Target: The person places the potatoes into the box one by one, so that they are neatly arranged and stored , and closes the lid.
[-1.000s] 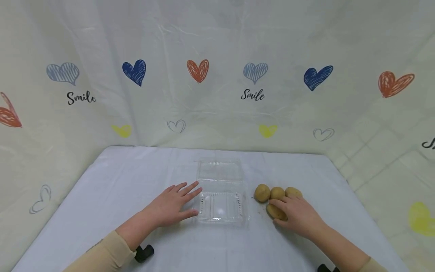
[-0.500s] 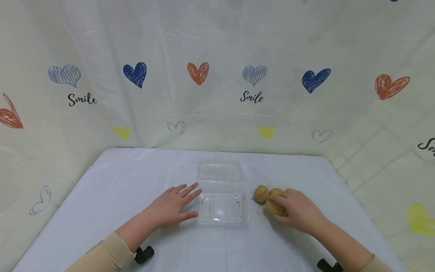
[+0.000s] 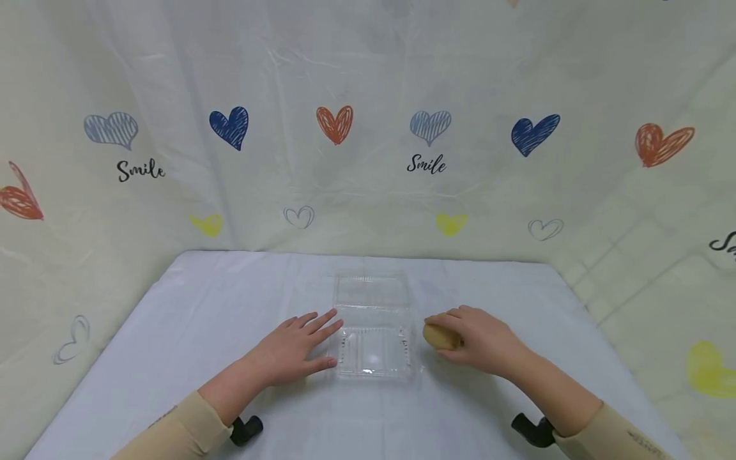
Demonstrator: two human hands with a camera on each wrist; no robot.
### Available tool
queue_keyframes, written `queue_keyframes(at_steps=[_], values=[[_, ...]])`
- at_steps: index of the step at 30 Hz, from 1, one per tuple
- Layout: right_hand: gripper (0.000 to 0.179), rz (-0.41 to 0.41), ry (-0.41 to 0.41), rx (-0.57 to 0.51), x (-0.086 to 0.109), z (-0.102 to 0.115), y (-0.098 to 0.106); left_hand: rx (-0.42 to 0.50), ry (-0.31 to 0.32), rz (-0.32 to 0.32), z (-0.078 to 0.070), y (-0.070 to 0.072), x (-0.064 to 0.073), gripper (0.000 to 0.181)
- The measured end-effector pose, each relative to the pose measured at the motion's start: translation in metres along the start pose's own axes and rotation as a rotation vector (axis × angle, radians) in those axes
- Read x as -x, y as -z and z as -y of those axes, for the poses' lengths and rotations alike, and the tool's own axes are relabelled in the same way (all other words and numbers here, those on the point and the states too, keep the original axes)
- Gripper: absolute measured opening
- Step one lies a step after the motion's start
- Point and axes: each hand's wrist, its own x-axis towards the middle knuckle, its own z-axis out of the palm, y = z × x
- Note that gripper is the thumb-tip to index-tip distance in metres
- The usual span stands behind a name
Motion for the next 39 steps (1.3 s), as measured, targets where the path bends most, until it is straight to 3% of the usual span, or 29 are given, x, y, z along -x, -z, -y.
queue_keyframes(at_steps=[6,12,18,28,39], values=[[0.043,0.070,0.069,-0.080,-0.027,0.017,0.001,-0.006,0.005,0.006,-0.002,0.001,0.000,0.079],[0.045,0.143,0.144,-0.107,-0.050,0.028,-0.013,-0.015,0.021,0.022,-0.002,0.002,0.000,0.079],[0.046,0.260,0.142,-0.078,-0.067,0.034,-0.028,-0.022,0.004,0.006,-0.002,0.001,-0.002,0.080],[0.049,0.357,0.155,-0.055,-0.084,0.043,-0.048,0.005,0.014,0.023,-0.005,0.003,-0.002,0.079],[0.054,0.366,0.108,-0.030,-0.084,0.042,-0.051,0.015,0.011,0.021,-0.005,-0.001,-0.003,0.078]])
